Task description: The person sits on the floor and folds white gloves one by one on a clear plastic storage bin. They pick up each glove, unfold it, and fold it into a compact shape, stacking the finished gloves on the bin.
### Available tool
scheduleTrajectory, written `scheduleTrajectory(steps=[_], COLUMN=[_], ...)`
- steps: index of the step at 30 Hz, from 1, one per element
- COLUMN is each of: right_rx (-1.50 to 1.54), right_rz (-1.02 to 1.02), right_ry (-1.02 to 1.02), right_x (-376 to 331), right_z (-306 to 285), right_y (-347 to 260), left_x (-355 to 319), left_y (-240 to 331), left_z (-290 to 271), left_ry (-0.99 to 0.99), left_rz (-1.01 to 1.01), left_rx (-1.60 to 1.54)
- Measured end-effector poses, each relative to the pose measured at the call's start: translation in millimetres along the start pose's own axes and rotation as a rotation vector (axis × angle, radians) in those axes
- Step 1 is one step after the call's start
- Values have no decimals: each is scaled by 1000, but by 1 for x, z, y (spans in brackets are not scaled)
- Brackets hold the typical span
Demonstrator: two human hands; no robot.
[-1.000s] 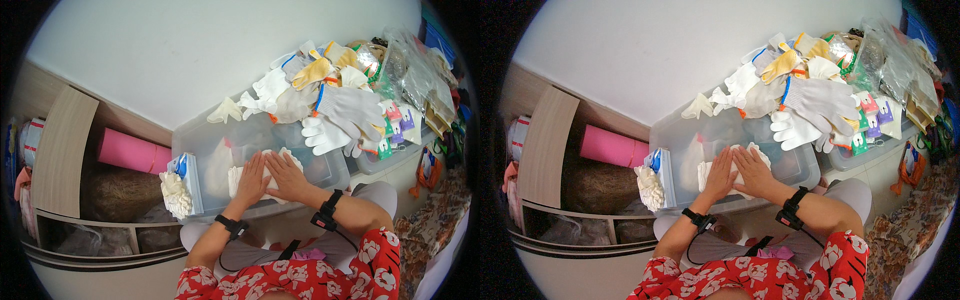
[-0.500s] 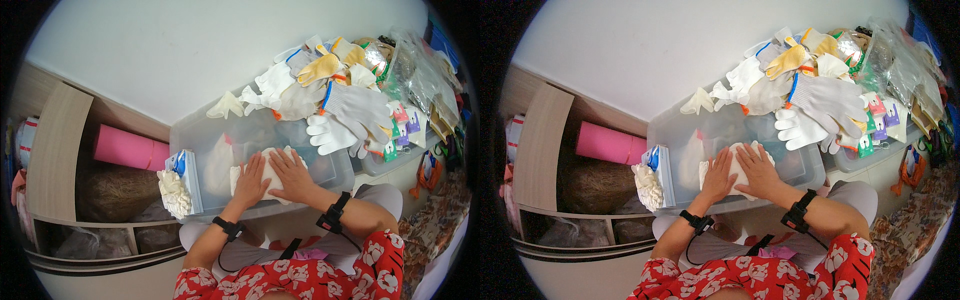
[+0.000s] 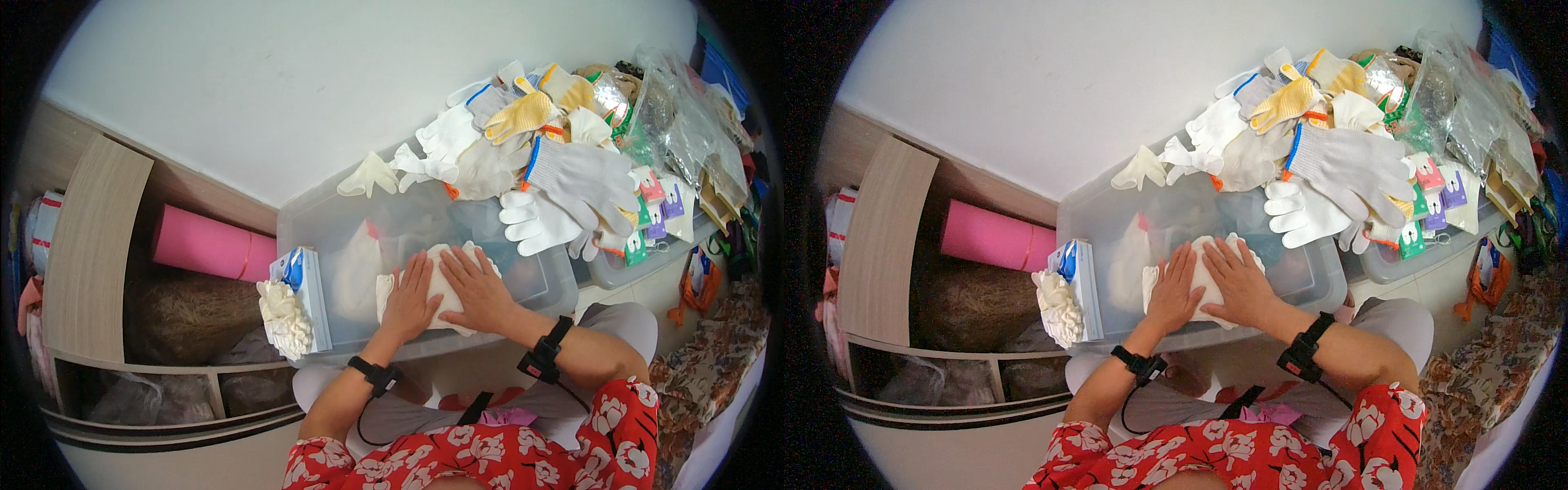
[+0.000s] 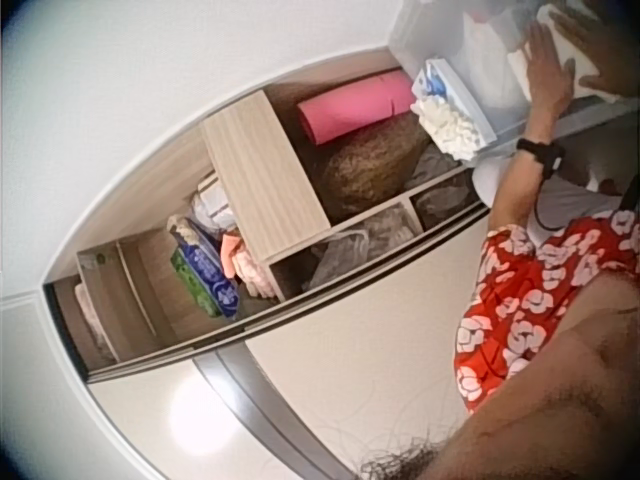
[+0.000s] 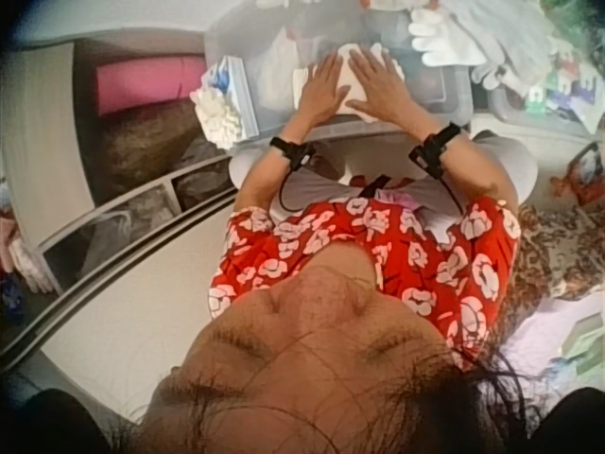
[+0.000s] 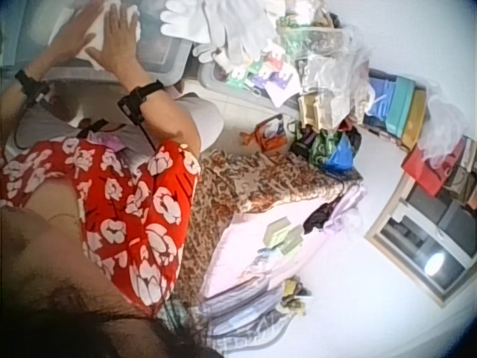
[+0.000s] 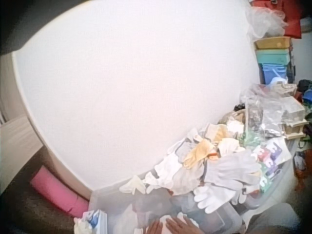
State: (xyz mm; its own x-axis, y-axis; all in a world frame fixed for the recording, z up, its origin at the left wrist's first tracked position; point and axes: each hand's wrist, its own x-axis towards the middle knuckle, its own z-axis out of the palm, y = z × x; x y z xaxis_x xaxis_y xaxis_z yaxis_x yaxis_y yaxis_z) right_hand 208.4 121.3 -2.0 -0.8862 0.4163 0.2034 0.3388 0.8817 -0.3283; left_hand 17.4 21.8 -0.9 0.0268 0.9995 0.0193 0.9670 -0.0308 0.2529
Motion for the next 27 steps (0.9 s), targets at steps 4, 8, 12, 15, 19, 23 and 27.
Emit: scheduleTrajectory(steps=[4,8,12,15,19,23,27], right_rx=[-5,-5,4,-8,-13,6,68], right_rz=[4,-1,-12,-16,-27,-37,-49], right_ry=[1,24,56,60,71,95,117], right_x=[1,0,-2,-2,-2,-3,-3], right_z=[3,-1,1,1,4,7,12], right_y=[1,0,0,1,3,5,5], left_x=[0,1,-1,-1,-2,1,0], left_y=[0,0,1,0,-1,2,1], left_z=[0,-1,1,0,2,0,0], left_ry=[-8,-53,-19,-10,-5,-1,-6], left_rz=[-2,-21,-9,-3,0,7,5], left_rx=[-17,-6,2,1,5,4,34])
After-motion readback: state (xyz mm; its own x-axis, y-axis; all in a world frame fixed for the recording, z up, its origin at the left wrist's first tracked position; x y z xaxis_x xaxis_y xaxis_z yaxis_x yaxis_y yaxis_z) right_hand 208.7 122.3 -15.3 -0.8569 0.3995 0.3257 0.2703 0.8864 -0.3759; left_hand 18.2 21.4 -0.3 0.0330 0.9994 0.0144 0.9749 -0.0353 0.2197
